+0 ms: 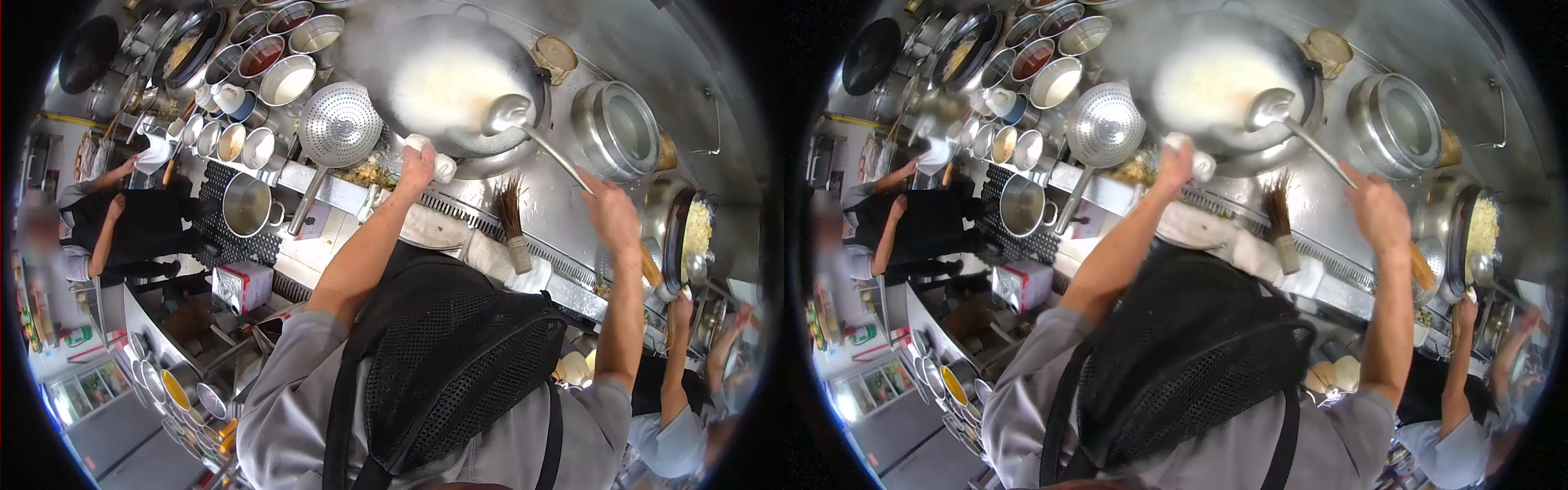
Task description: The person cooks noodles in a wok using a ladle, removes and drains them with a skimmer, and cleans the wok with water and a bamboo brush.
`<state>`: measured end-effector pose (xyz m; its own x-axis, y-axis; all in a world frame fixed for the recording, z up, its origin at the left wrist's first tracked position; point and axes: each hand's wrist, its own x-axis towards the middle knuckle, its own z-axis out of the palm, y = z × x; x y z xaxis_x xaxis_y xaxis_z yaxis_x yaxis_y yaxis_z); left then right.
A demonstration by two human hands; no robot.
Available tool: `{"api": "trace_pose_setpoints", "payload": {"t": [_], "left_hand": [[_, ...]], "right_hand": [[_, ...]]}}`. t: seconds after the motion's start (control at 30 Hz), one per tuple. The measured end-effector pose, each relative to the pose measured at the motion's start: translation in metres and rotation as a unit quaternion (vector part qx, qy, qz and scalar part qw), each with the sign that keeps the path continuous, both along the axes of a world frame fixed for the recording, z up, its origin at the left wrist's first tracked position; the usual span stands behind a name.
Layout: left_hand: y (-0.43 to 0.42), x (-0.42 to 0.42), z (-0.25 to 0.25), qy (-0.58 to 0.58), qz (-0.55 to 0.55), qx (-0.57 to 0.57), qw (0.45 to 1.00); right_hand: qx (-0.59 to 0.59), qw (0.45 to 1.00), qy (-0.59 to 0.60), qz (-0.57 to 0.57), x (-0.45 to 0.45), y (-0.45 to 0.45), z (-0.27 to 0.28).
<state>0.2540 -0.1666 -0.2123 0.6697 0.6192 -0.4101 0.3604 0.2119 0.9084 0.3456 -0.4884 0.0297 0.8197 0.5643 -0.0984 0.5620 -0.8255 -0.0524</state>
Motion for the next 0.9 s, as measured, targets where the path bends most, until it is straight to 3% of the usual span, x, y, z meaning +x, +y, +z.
{"api": "trace_pose_setpoints", "payload": {"t": [0.07, 0.2, 0.27, 0.33, 0.47, 0.6, 0.83, 0.9], "left_hand": [[0.004, -0.002, -0.006, 0.002, -0.065, -0.013, 0.998], [0.003, -0.003, 0.001, -0.007, -0.061, -0.01, 0.998], [0.0, -0.004, 0.007, -0.006, -0.051, -0.008, 0.999], [-0.002, -0.004, 0.009, -0.006, -0.039, -0.006, 0.999], [0.001, -0.003, 0.001, -0.016, -0.038, -0.012, 0.999], [0.0, -0.005, -0.004, -0.024, -0.039, -0.012, 0.999], [0.0, -0.007, -0.009, -0.008, -0.029, -0.014, 0.999], [-0.002, -0.007, -0.007, -0.012, -0.029, -0.017, 0.999]], "right_hand": [[0.043, 0.998, -0.019, 0.032, -0.007, -0.007, 0.027], [0.002, 0.999, 0.042, 0.005, -0.011, -0.006, 0.034], [0.003, 0.995, 0.092, -0.039, -0.011, 0.002, 0.001], [-0.007, 0.997, 0.074, -0.001, 0.001, 0.005, -0.053], [0.008, 0.995, 0.071, -0.066, 0.024, 0.048, -0.128], [0.024, 0.994, 0.069, -0.086, 0.05, 0.097, -0.151], [0.151, 0.973, 0.159, -0.071, 0.077, 0.158, -0.175], [0.287, 0.938, 0.187, -0.04, 0.076, 0.159, -0.191]]}}
